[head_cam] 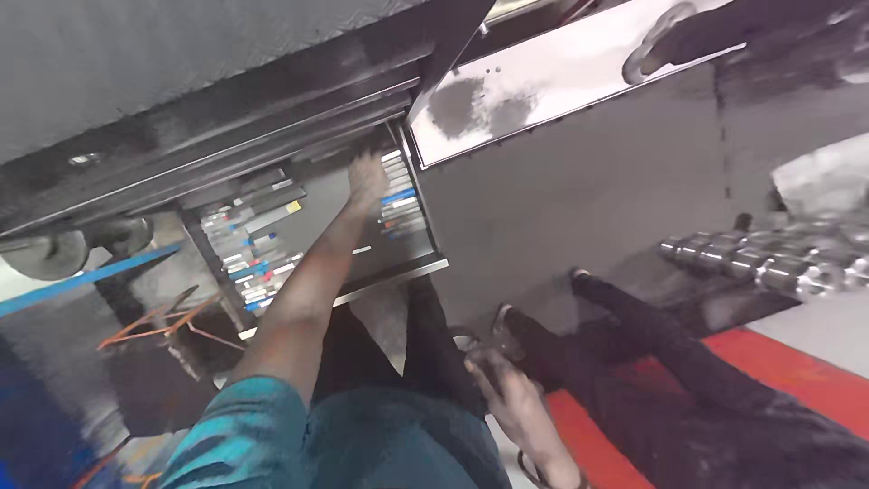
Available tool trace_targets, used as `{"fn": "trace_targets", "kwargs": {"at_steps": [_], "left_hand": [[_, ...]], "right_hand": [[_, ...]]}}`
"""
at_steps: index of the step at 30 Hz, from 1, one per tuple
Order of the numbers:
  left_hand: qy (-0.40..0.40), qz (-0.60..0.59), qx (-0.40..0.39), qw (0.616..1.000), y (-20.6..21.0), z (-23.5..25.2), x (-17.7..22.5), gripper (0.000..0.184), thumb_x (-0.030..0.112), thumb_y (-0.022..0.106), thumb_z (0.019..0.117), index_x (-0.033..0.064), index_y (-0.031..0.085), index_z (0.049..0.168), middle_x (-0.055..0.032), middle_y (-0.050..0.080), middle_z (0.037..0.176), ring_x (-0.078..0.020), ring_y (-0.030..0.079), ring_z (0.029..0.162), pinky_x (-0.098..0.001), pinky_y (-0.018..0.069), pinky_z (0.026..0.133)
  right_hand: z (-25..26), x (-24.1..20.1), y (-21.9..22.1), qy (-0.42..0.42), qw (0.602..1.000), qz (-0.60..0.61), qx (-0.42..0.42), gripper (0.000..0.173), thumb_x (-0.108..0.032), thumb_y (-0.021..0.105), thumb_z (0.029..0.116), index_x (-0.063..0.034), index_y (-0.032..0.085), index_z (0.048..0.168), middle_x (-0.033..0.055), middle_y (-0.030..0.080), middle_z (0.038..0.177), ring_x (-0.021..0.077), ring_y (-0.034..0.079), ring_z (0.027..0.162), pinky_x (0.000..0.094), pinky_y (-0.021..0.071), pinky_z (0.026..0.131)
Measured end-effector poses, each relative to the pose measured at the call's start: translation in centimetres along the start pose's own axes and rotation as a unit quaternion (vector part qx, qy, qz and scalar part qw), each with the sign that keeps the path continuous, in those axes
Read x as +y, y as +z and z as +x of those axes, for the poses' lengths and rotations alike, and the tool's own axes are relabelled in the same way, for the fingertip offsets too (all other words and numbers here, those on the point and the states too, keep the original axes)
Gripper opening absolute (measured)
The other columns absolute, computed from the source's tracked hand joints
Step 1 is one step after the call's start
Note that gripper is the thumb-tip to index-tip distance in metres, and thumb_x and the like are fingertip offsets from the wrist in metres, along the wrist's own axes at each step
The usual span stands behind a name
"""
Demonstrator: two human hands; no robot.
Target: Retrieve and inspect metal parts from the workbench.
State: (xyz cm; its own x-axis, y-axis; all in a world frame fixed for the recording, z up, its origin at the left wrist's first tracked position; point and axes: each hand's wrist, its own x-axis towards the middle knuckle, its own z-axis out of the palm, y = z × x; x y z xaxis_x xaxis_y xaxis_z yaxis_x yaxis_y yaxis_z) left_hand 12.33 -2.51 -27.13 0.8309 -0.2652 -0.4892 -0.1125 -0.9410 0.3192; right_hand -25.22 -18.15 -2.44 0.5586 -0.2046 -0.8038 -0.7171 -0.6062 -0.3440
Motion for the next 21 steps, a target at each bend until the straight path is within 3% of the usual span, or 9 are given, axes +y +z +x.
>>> {"fn": "trace_targets", "kwargs": {"at_steps": [3, 7, 10, 11, 14, 21], "left_hand": [[0.021, -0.032, -0.009, 0.999, 0.4, 0.1, -0.9, 0.05, 0.029, 0.06, 0.0956, 0.0097, 0.058, 0.142, -0.0225, 0.052, 0.148, -0.044, 0.049, 0.135, -0.0609, 0.0432, 0.108], [0.01, -0.055, -0.024, 0.998, -1.6, -0.4, -2.2, 0.044, 0.032, 0.052, 0.1016, 0.0131, 0.061, 0.141, -0.0187, 0.054, 0.147, -0.0397, 0.061, 0.124, -0.0618, 0.0494, 0.1], [-0.076, -0.032, 0.004, 0.997, -3.5, -1.7, -3.0, 0.04, 0.035, 0.048, 0.1032, 0.0048, 0.07, 0.119, -0.0235, 0.07, 0.117, -0.0431, 0.068, 0.108, -0.0639, 0.0528, 0.087], [-0.099, -0.024, 0.01, 0.995, -3.8, -2.2, -3.6, 0.042, 0.037, 0.048, 0.1035, 0.0042, 0.07, 0.119, -0.0242, 0.07, 0.117, -0.0439, 0.068, 0.108, -0.0647, 0.0525, 0.087], [-0.081, 0.002, 0.05, 0.995, -3.4, -2.6, -6.1, 0.042, 0.031, 0.054, 0.1007, 0.0091, 0.063, 0.135, -0.0207, 0.057, 0.142, -0.0439, 0.061, 0.122, -0.0644, 0.0526, 0.092], [-0.029, 0.018, 0.059, 0.998, -1.4, -2.7, -8.6, 0.046, 0.02, 0.058, 0.0975, 0.0102, 0.059, 0.142, -0.0177, 0.052, 0.151, -0.0428, 0.053, 0.133, -0.0635, 0.0463, 0.103]], "right_hand": [[0.1, -0.7, -0.1, 0.008, 1.0, -0.013, -0.012, 0.039, -0.045, 0.06, 0.101, -0.0154, 0.07, 0.124, 0.0077, 0.075, 0.104, 0.0268, 0.074, 0.091, 0.0563, 0.0593, 0.082], [0.3, -1.1, 0.3, -0.004, 1.0, -0.016, -0.02, 0.039, -0.046, 0.059, 0.1015, -0.0156, 0.07, 0.124, 0.0078, 0.076, 0.103, 0.0277, 0.074, 0.09, 0.0575, 0.0594, 0.081], [0.2, -2.0, 0.0, -0.008, 1.0, -0.002, -0.011, 0.039, -0.044, 0.06, 0.1011, -0.0132, 0.069, 0.124, 0.0096, 0.075, 0.103, 0.0278, 0.073, 0.09, 0.0568, 0.0591, 0.081], [0.0, -2.1, 0.0, -0.014, 1.0, -0.003, -0.003, 0.039, -0.044, 0.06, 0.101, -0.0135, 0.069, 0.124, 0.0081, 0.075, 0.102, 0.0256, 0.073, 0.089, 0.0549, 0.06, 0.081], [-0.1, -2.2, 0.1, -0.009, 1.0, -0.011, -0.005, 0.04, -0.044, 0.061, 0.1008, -0.014, 0.069, 0.126, 0.0076, 0.075, 0.102, 0.0237, 0.073, 0.086, 0.0534, 0.0604, 0.08], [-0.1, -2.9, -0.1, -0.008, 0.999, -0.022, -0.024, 0.04, -0.045, 0.059, 0.1014, -0.0153, 0.069, 0.126, 0.0066, 0.074, 0.101, 0.023, 0.073, 0.087, 0.0526, 0.0603, 0.08]]}}
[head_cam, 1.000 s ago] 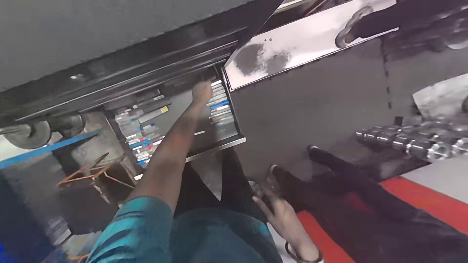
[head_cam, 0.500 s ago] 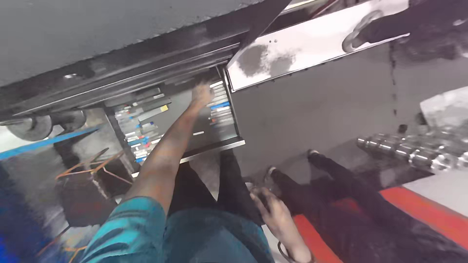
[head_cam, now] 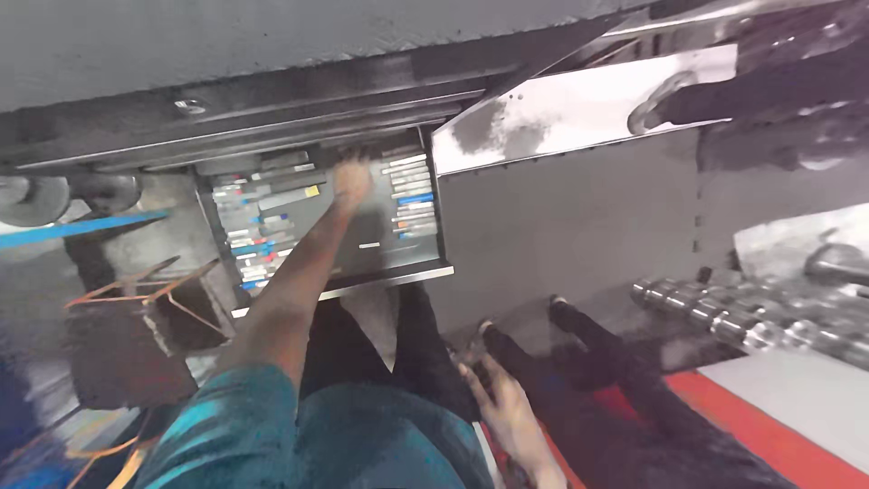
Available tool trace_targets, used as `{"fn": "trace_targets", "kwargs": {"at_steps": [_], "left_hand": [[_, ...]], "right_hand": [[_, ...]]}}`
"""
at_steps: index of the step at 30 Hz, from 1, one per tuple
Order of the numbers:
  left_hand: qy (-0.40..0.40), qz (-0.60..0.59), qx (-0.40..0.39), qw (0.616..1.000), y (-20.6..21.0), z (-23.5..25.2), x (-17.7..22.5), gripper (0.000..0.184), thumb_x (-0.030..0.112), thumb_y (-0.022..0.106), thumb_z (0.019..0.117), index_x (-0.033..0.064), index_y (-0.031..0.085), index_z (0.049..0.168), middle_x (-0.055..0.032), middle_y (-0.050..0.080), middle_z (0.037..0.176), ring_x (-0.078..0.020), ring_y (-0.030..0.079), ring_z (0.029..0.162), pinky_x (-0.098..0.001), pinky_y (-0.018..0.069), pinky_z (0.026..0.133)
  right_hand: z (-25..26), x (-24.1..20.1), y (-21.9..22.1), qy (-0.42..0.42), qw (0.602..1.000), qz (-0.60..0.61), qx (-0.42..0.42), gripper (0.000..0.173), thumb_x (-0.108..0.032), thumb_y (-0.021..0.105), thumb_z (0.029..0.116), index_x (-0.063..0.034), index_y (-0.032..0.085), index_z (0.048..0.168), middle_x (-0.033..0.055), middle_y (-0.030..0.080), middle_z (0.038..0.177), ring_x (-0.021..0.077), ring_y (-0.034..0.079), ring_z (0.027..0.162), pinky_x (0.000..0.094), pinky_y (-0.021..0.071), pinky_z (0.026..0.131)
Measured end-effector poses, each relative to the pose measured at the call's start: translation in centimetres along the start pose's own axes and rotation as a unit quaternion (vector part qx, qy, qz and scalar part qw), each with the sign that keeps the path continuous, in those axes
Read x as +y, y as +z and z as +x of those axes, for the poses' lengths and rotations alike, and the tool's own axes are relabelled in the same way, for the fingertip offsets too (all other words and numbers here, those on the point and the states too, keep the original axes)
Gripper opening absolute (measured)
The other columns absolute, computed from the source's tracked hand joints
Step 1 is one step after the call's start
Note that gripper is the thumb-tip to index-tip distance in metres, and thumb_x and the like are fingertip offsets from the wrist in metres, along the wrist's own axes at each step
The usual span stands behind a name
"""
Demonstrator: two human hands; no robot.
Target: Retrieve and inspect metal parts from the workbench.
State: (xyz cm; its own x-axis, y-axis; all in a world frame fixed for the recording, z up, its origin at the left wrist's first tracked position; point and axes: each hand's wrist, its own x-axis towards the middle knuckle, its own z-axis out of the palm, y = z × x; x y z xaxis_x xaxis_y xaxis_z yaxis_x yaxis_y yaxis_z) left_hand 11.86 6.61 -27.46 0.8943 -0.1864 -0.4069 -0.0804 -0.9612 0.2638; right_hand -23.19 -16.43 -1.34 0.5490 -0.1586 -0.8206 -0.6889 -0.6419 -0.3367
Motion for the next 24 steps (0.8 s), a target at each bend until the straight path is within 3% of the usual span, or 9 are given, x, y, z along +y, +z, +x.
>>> {"fn": "trace_targets", "kwargs": {"at_steps": [3, 6, 10, 14, 18, 21, 23, 24], "left_hand": [[0.014, 0.007, 0.027, 1.0, 0.2, 0.1, -0.4, 0.05, 0.019, 0.061, 0.0943, 0.0088, 0.057, 0.143, -0.0168, 0.051, 0.152, -0.0421, 0.051, 0.136, -0.0629, 0.0466, 0.103], [-0.01, -0.005, 0.005, 1.0, -0.9, -0.1, 0.3, 0.049, 0.019, 0.062, 0.094, 0.0065, 0.059, 0.141, -0.0199, 0.05, 0.151, -0.0433, 0.051, 0.135, -0.0623, 0.0451, 0.105], [-0.047, -0.004, -0.046, 0.998, -1.1, 0.4, 0.1, 0.046, 0.023, 0.06, 0.0973, 0.01, 0.059, 0.141, -0.0197, 0.055, 0.147, -0.0454, 0.06, 0.123, -0.0667, 0.0504, 0.094], [-0.034, 0.009, -0.055, 0.998, -0.4, 0.6, -0.7, 0.034, 0.022, 0.056, 0.1015, 0.0062, 0.066, 0.13, -0.0207, 0.055, 0.146, -0.0458, 0.059, 0.125, -0.066, 0.0497, 0.096], [-0.045, 0.005, -0.075, 0.996, -0.7, -0.3, -0.8, 0.03, 0.025, 0.056, 0.1021, 0.0058, 0.069, 0.122, -0.0255, 0.067, 0.123, -0.0477, 0.065, 0.111, -0.0676, 0.0515, 0.087], [-0.043, -0.155, -0.068, 0.985, -1.9, -2.8, -1.6, 0.036, 0.031, 0.056, 0.102, 0.0084, 0.067, 0.128, -0.0198, 0.07, 0.117, -0.0383, 0.067, 0.111, -0.0626, 0.0519, 0.095], [-0.024, -0.325, -0.09, 0.941, -4.3, -7.1, -0.5, 0.037, 0.026, 0.059, 0.1024, 0.0046, 0.062, 0.133, -0.0172, 0.07, 0.113, -0.029, 0.071, 0.099, -0.0523, 0.0584, 0.09], [-0.014, -0.409, -0.111, 0.906, -6.1, -10.2, 0.9, 0.034, 0.022, 0.059, 0.1037, 0.0028, 0.06, 0.132, -0.0162, 0.07, 0.109, -0.0249, 0.071, 0.09, -0.0463, 0.0608, 0.083]], "right_hand": [[-0.2, 0.2, 0.3, -0.012, 1.0, -0.003, 0.015, 0.039, -0.045, 0.059, 0.1015, -0.0151, 0.07, 0.124, 0.0049, 0.075, 0.102, 0.0205, 0.073, 0.089, 0.0507, 0.0608, 0.082], [-0.3, 0.3, 0.6, -0.018, 1.0, -0.013, 0.013, 0.04, -0.046, 0.059, 0.1015, -0.0147, 0.07, 0.123, 0.0053, 0.075, 0.101, 0.0212, 0.073, 0.089, 0.051, 0.0606, 0.082], [-0.5, 0.0, 0.7, -0.029, 0.999, -0.006, 0.018, 0.039, -0.045, 0.058, 0.1017, -0.0151, 0.07, 0.124, 0.0046, 0.074, 0.106, 0.0192, 0.072, 0.089, 0.0479, 0.061, 0.082], [-0.6, 0.0, 0.7, -0.029, 0.999, -0.015, 0.017, 0.039, -0.044, 0.058, 0.1021, -0.0151, 0.069, 0.125, 0.0049, 0.075, 0.105, 0.0199, 0.073, 0.089, 0.0491, 0.061, 0.082], [-1.0, 0.4, 0.7, -0.032, 0.999, -0.023, 0.018, 0.038, -0.044, 0.057, 0.1022, -0.0147, 0.069, 0.123, 0.0053, 0.075, 0.102, 0.0213, 0.073, 0.089, 0.0512, 0.0604, 0.082], [-0.7, -0.5, 0.1, -0.06, 0.998, -0.008, 0.024, 0.039, -0.045, 0.057, 0.1023, -0.0146, 0.07, 0.122, 0.0039, 0.074, 0.097, 0.0188, 0.072, 0.082, 0.0479, 0.0614, 0.078], [-0.3, -2.4, -0.4, -0.102, 0.994, 0.03, 0.039, 0.04, -0.045, 0.056, 0.103, -0.0135, 0.07, 0.122, 0.0037, 0.072, 0.093, 0.0171, 0.07, 0.078, 0.0449, 0.0613, 0.074], [-0.2, -3.6, -0.7, -0.12, 0.99, 0.06, 0.044, 0.041, -0.046, 0.055, 0.1034, -0.0128, 0.069, 0.123, 0.0033, 0.071, 0.093, 0.0161, 0.068, 0.078, 0.0433, 0.06, 0.074]]}}
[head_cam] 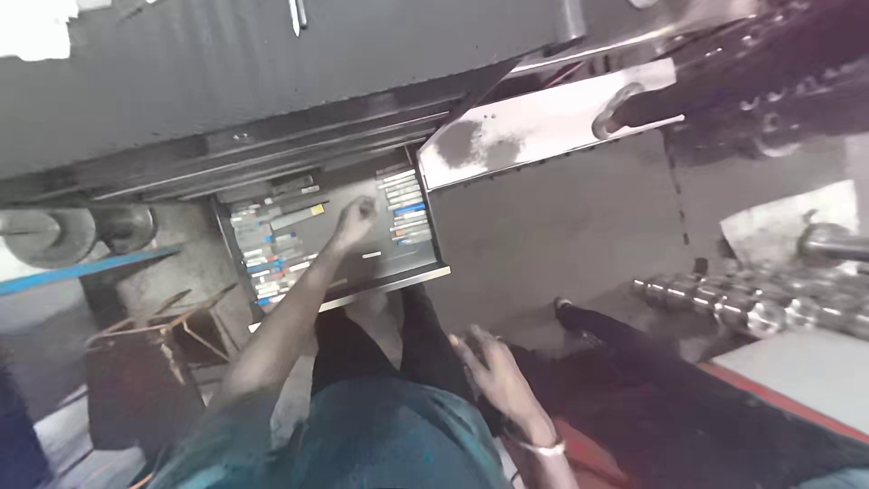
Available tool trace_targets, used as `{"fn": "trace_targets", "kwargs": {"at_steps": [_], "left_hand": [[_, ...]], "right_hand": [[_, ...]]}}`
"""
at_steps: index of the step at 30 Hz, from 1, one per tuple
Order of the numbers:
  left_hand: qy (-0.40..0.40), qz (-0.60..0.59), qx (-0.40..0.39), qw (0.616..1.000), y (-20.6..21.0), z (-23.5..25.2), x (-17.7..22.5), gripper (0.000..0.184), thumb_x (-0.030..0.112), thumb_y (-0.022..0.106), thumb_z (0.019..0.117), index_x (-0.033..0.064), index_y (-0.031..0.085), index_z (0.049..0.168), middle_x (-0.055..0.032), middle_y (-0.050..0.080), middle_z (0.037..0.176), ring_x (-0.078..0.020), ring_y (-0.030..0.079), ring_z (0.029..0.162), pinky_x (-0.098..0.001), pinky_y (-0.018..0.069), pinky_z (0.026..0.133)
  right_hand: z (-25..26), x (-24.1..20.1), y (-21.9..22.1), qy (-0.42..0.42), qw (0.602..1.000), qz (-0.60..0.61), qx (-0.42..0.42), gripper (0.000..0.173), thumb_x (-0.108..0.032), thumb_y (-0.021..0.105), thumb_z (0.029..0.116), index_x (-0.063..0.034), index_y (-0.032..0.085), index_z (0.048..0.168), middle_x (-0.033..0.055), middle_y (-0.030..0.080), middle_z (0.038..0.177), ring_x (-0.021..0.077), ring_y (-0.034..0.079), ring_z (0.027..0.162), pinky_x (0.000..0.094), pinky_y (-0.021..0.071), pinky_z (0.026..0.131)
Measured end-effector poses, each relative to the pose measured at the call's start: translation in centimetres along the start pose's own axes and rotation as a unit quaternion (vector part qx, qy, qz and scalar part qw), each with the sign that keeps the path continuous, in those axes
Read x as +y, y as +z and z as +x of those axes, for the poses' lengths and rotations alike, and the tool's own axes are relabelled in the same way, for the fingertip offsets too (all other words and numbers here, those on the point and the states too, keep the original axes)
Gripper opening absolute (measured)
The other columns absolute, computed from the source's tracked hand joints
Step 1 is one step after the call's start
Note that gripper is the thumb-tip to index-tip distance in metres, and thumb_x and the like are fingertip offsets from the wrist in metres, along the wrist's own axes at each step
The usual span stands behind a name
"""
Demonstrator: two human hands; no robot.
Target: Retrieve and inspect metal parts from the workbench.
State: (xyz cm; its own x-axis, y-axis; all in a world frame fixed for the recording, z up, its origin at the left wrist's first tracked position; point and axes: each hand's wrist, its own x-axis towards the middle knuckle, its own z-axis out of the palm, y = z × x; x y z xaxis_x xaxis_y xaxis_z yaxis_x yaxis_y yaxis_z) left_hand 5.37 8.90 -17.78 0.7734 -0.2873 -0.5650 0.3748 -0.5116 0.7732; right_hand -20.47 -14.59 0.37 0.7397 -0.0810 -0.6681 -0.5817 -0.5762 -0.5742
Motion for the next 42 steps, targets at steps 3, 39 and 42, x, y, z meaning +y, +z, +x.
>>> {"fn": "trace_targets", "kwargs": {"at_steps": [3, 39, 42], "left_hand": [[0.061, -0.168, -0.075, 0.981, 0.6, -10.1, 6.8, 0.032, 0.021, 0.052, 0.107, -0.0018, 0.058, 0.129, -0.0098, 0.072, 0.098, -0.0154, 0.069, 0.073, -0.0328, 0.06, 0.067], [0.515, -0.182, 0.117, 0.829, -9.0, -33.5, 20.5, 0.02, 0.004, 0.08, 0.0859, 0.0024, 0.074, 0.105, -0.0026, 0.07, 0.097, -0.0065, 0.066, 0.089, -0.0204, 0.0581, 0.078], [0.548, -0.158, 0.159, 0.806, -9.6, -33.9, 21.1, 0.018, 0.008, 0.082, 0.0853, 0.0071, 0.074, 0.102, 0.0003, 0.066, 0.091, -0.0039, 0.063, 0.085, -0.0171, 0.0548, 0.076]], "right_hand": [[2.1, -4.6, -0.1, -0.058, 0.988, 0.135, 0.048, 0.049, -0.043, 0.05, 0.1057, -0.0068, 0.061, 0.136, 0.0045, 0.071, 0.107, 0.013, 0.068, 0.093, 0.0374, 0.0584, 0.086], [-8.3, -28.3, -0.7, -0.224, 0.595, 0.77, -0.054, 0.035, -0.032, 0.029, 0.1133, -0.0072, 0.05, 0.125, 0.0161, 0.073, 0.109, 0.0246, 0.076, 0.091, 0.0347, 0.0636, 0.08], [-8.1, -28.0, 0.1, -0.248, 0.614, 0.743, -0.102, 0.037, -0.029, 0.035, 0.1124, -0.0096, 0.042, 0.144, 0.0188, 0.072, 0.115, 0.0261, 0.075, 0.095, 0.0355, 0.063, 0.08]]}}
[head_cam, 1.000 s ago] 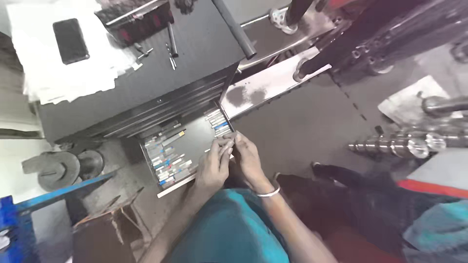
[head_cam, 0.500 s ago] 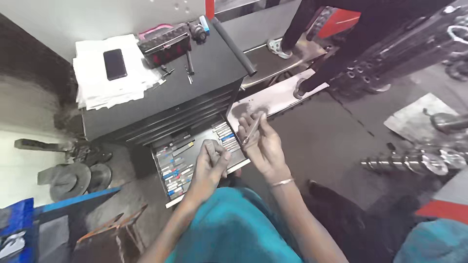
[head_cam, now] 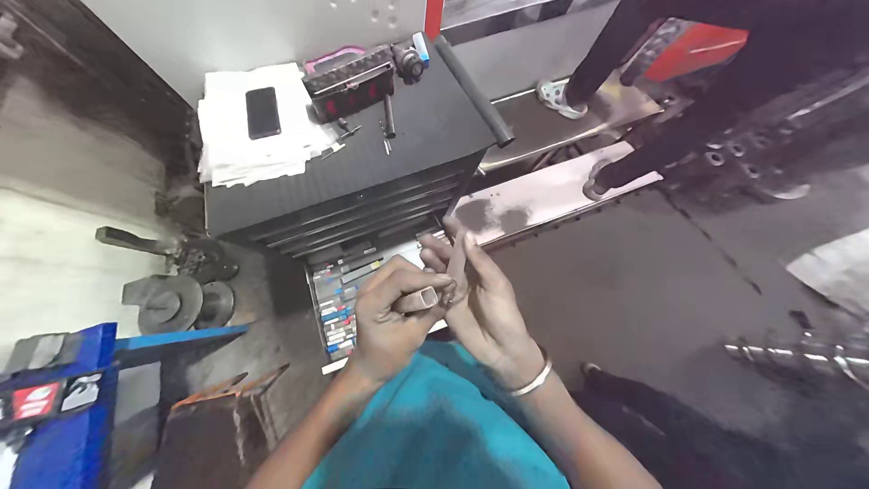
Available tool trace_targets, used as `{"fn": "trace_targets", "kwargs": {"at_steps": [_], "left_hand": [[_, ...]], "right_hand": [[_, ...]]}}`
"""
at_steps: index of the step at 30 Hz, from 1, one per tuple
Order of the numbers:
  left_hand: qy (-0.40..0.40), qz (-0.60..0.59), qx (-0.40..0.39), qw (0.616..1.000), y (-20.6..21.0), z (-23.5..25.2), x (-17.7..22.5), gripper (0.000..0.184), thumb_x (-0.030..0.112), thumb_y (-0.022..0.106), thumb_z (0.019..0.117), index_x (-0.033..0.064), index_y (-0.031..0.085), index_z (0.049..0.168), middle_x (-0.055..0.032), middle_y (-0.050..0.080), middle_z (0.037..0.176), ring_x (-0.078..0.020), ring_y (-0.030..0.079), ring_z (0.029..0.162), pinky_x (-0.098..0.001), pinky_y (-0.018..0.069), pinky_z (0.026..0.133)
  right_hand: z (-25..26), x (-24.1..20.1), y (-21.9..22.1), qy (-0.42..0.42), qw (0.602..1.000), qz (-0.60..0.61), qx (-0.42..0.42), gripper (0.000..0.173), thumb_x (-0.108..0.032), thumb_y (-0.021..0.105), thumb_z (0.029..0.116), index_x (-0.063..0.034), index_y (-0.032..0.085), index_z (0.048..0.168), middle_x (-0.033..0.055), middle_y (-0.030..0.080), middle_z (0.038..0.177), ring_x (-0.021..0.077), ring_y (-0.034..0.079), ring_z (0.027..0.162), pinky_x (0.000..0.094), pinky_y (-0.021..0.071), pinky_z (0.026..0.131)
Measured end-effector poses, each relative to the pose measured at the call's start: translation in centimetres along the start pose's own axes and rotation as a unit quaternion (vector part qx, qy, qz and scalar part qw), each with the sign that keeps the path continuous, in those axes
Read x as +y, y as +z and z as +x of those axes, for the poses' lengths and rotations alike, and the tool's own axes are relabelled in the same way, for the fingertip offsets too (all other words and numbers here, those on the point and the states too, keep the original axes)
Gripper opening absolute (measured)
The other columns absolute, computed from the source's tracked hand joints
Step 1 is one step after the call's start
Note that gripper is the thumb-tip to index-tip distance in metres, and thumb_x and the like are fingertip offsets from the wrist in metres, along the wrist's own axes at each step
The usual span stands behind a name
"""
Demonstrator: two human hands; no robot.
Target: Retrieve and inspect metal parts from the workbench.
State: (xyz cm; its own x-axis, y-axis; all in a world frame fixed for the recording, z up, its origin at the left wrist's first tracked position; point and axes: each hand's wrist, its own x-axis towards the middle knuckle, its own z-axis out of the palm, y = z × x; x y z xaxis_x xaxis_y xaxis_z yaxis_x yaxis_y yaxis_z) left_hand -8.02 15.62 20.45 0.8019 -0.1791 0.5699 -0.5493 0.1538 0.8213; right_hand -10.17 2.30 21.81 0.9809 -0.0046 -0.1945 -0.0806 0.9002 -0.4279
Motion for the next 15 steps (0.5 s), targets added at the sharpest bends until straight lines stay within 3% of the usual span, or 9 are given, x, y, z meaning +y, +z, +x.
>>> {"fn": "trace_targets", "kwargs": {"at_steps": [1, 4, 7, 9, 15], "left_hand": [[0.011, 0.008, 0.009, 1.0, -0.1, 0.3, 0.4, 0.018, 0.009, 0.082, 0.0852, 0.008, 0.075, 0.102, 0.001, 0.065, 0.089, -0.0027, 0.061, 0.083, -0.0157, 0.0533, 0.075], [0.02, 0.017, 0.015, 1.0, -0.5, 1.2, 1.3, 0.019, 0.01, 0.082, 0.0852, 0.0082, 0.076, 0.103, 0.0019, 0.061, 0.084, -0.0004, 0.057, 0.078, -0.0129, 0.0501, 0.07], [0.014, 0.01, -0.005, 1.0, -0.9, 1.5, 2.1, 0.018, 0.011, 0.082, 0.0862, 0.0078, 0.077, 0.103, 0.0024, 0.058, 0.082, 0.0007, 0.054, 0.075, -0.0116, 0.0464, 0.066], [0.013, 0.007, -0.015, 1.0, -0.9, 1.5, 2.5, 0.018, 0.012, 0.081, 0.0872, 0.0077, 0.076, 0.104, 0.0028, 0.057, 0.082, 0.0023, 0.052, 0.073, -0.0101, 0.0445, 0.063], [0.024, 0.017, -0.022, 0.999, -1.0, 1.7, 3.0, 0.018, 0.014, 0.08, 0.0878, 0.0093, 0.076, 0.105, 0.0033, 0.056, 0.081, 0.0024, 0.051, 0.072, -0.0098, 0.043, 0.062]], "right_hand": [[-0.2, 0.4, -0.1, 0.013, 1.0, -0.009, -0.012, 0.038, -0.028, 0.036, 0.1119, -0.0091, 0.042, 0.144, 0.0184, 0.072, 0.113, 0.0249, 0.075, 0.094, 0.0355, 0.0625, 0.08], [-0.9, 1.4, -0.5, 0.048, 0.998, 0.003, -0.03, 0.03, -0.027, 0.042, 0.11, -0.0073, 0.058, 0.127, 0.0106, 0.07, 0.098, 0.0173, 0.071, 0.083, 0.0334, 0.0615, 0.078], [-1.4, 1.5, -0.5, 0.06, 0.997, 0.009, -0.041, 0.027, -0.029, 0.045, 0.1089, -0.0111, 0.063, 0.117, 0.0071, 0.07, 0.095, 0.0136, 0.07, 0.081, 0.0297, 0.0599, 0.074], [-1.6, 1.4, -0.5, 0.058, 0.997, 0.007, -0.053, 0.027, -0.031, 0.045, 0.1088, -0.0126, 0.064, 0.115, 0.0059, 0.069, 0.092, 0.0118, 0.068, 0.077, 0.0269, 0.0582, 0.068], [-2.3, 1.5, -0.3, 0.069, 0.995, 0.017, -0.072, 0.029, -0.033, 0.046, 0.1086, -0.0131, 0.066, 0.113, 0.0064, 0.07, 0.094, 0.0119, 0.068, 0.077, 0.0263, 0.0571, 0.067]]}}
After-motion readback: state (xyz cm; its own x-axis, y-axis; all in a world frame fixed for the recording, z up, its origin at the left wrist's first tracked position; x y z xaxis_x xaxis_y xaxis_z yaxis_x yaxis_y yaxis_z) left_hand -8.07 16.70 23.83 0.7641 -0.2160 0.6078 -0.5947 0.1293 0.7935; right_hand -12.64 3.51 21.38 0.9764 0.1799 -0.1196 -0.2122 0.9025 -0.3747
